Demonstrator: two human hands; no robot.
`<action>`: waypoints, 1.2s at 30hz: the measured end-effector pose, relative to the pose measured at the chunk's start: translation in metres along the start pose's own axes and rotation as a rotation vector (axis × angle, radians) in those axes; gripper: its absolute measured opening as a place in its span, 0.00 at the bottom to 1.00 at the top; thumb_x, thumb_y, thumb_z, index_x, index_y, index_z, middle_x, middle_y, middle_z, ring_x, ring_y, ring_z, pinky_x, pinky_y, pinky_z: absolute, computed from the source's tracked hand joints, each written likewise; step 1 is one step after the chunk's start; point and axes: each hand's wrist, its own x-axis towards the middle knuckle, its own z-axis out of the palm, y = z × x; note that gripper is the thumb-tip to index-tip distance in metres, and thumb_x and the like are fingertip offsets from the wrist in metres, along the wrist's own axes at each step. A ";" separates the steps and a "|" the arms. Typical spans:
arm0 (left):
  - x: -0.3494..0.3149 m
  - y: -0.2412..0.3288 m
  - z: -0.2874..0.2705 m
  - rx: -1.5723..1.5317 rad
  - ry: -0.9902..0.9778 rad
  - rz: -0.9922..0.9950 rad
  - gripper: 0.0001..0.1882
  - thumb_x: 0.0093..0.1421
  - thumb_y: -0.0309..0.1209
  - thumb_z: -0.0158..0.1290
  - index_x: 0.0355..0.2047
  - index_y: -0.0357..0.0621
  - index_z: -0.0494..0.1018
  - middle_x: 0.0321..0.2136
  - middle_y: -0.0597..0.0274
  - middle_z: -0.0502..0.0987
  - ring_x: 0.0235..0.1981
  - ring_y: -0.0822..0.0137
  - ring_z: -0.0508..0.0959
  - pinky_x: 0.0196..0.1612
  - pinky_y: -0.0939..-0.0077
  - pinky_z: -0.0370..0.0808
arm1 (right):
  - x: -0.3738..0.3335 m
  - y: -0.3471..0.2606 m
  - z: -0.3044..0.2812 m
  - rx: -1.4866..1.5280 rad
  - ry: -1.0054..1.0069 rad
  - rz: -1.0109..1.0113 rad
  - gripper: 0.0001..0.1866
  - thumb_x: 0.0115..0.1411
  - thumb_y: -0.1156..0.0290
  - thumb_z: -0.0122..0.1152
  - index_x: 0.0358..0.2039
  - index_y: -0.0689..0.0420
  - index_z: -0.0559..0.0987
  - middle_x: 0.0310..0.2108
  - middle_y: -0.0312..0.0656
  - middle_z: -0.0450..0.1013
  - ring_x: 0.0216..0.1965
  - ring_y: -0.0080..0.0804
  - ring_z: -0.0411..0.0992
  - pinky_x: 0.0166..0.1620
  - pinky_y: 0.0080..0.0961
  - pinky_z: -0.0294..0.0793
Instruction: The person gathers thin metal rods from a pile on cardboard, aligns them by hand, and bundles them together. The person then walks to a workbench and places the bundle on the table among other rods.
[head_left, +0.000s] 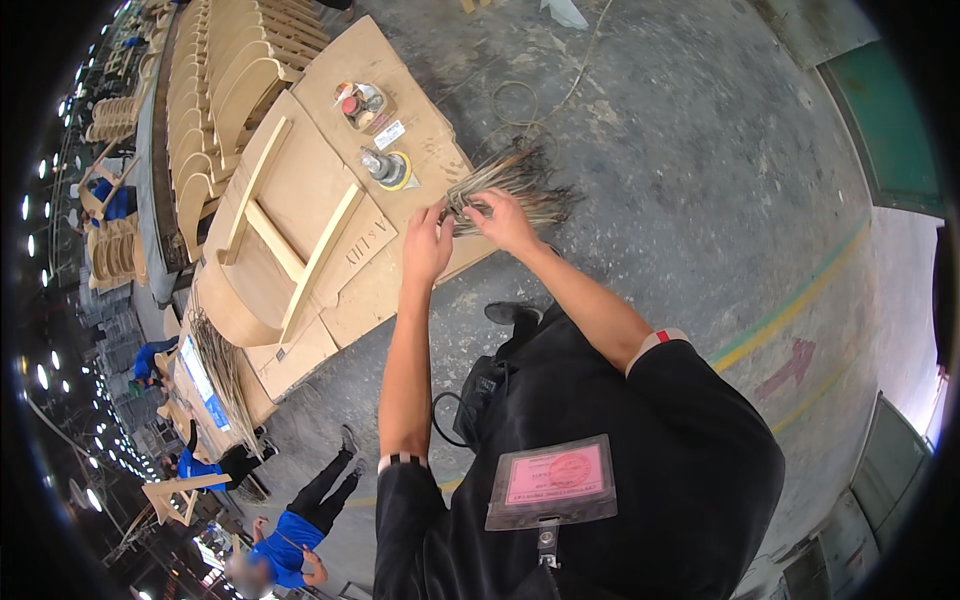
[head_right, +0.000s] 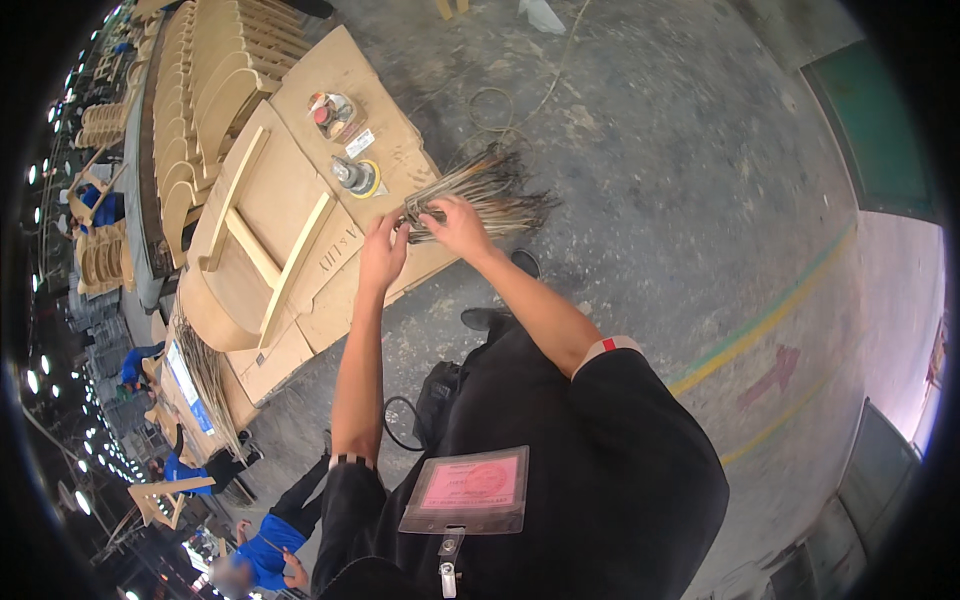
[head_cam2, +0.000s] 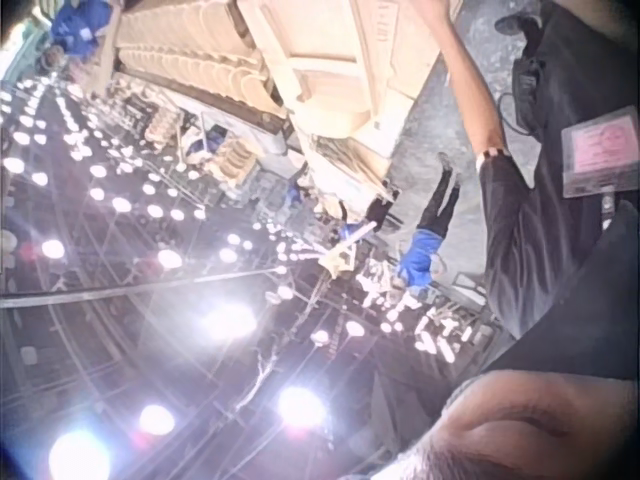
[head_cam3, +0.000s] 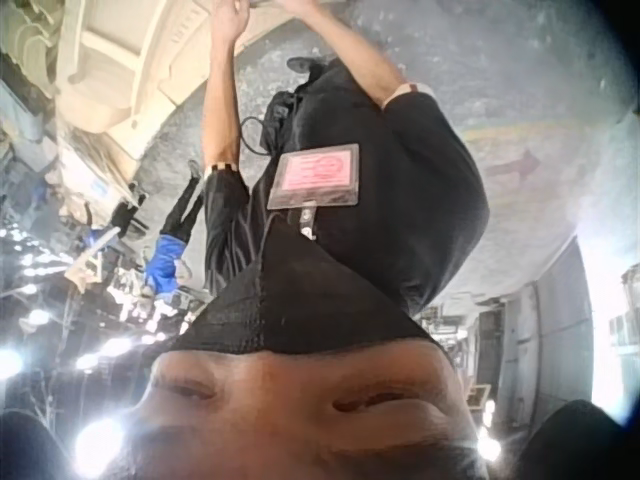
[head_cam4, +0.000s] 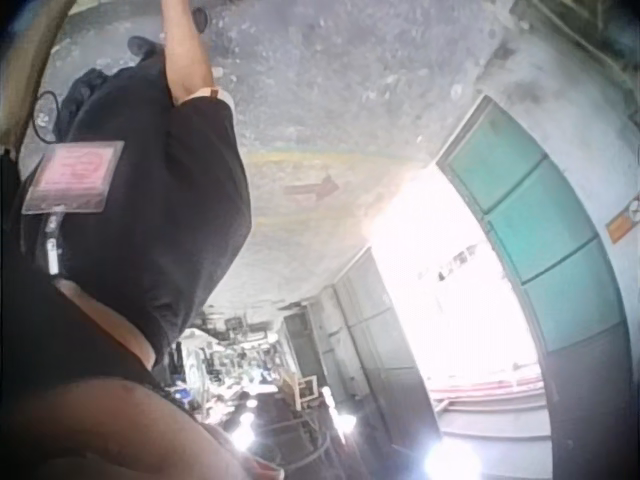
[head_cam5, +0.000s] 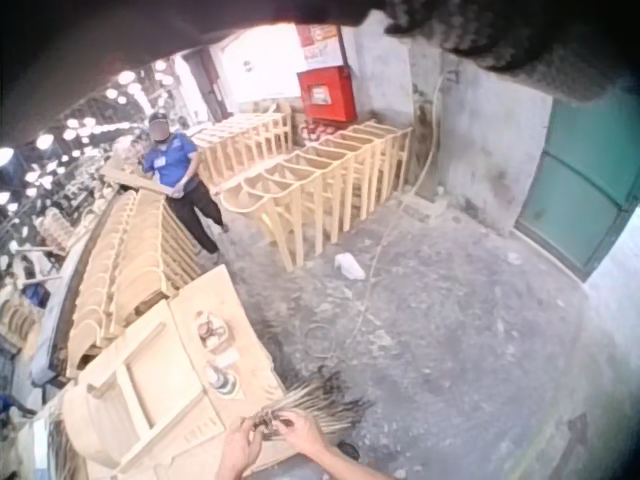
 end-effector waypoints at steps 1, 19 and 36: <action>0.018 0.004 0.004 0.099 0.038 0.091 0.18 0.64 0.31 0.54 0.54 0.41 0.76 0.48 0.45 0.78 0.50 0.43 0.77 0.54 0.58 0.74 | -0.002 -0.004 0.001 -0.032 0.077 -0.053 0.16 0.58 0.65 0.69 0.43 0.61 0.81 0.43 0.49 0.78 0.47 0.50 0.75 0.51 0.40 0.74; 0.059 0.013 0.022 -0.021 -0.052 -0.153 0.16 0.60 0.31 0.55 0.48 0.43 0.81 0.42 0.45 0.82 0.42 0.47 0.82 0.50 0.57 0.77 | 0.008 0.036 -0.042 0.119 -0.165 0.153 0.11 0.63 0.66 0.66 0.38 0.60 0.79 0.30 0.42 0.76 0.35 0.29 0.75 0.42 0.30 0.75; 0.038 0.015 0.058 0.826 -0.378 0.460 0.17 0.62 0.37 0.50 0.46 0.48 0.82 0.53 0.57 0.78 0.68 0.51 0.64 0.73 0.36 0.44 | -0.016 0.012 -0.282 -0.093 0.647 0.380 0.26 0.70 0.54 0.58 0.53 0.68 0.77 0.48 0.53 0.79 0.50 0.38 0.76 0.54 0.33 0.73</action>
